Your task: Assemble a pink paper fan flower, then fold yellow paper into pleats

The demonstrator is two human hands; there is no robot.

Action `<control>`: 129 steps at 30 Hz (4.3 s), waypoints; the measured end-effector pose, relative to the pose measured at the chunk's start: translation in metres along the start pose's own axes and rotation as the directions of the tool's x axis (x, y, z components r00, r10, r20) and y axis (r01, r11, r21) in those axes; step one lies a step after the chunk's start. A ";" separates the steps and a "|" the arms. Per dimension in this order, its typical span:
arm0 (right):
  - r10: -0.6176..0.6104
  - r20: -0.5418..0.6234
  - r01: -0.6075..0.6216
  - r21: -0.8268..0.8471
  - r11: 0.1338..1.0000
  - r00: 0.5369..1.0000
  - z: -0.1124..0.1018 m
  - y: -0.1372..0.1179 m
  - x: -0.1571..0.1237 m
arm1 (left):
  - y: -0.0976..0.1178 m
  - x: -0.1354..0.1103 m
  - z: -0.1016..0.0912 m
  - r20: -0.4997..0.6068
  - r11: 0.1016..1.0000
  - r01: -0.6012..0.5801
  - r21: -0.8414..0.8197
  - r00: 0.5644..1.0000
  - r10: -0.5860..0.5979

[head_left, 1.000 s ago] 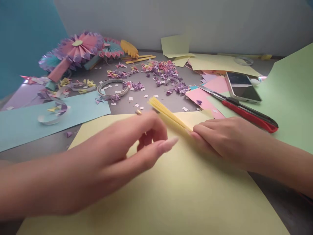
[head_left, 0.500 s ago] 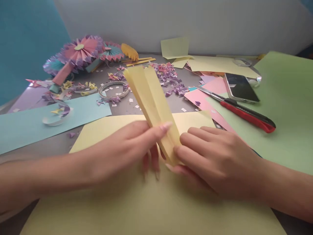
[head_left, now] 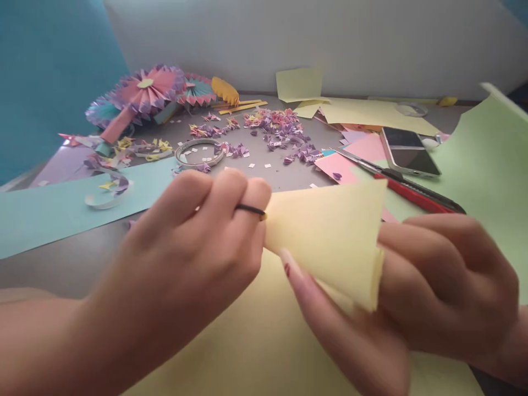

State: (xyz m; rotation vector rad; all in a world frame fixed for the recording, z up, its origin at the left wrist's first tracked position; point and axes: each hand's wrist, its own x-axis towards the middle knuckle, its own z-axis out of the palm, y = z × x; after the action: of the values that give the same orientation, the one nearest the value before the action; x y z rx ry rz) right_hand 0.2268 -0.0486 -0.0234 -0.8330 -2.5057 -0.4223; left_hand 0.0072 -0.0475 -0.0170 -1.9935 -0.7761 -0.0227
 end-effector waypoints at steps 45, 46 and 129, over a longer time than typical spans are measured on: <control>0.052 0.573 -0.347 0.420 0.839 0.818 0.026 0.043 0.002 | -0.002 0.003 0.050 0.292 0.530 0.143 -0.836 0.933 0.209; 0.049 0.575 -0.344 0.416 0.842 0.817 0.026 0.043 0.003 | -0.002 0.003 0.050 0.294 0.530 0.144 -0.836 0.932 0.211; -0.073 0.390 0.059 0.046 0.997 0.918 0.023 0.052 -0.023 | 0.039 -0.022 -0.023 0.288 0.532 0.139 -0.835 0.935 0.207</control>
State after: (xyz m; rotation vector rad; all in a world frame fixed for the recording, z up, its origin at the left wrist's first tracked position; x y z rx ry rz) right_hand 0.2684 -0.0098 -0.0478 -0.8950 -2.9078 -0.2522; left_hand 0.0165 -0.0901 -0.0423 -3.0322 -1.0895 -0.0187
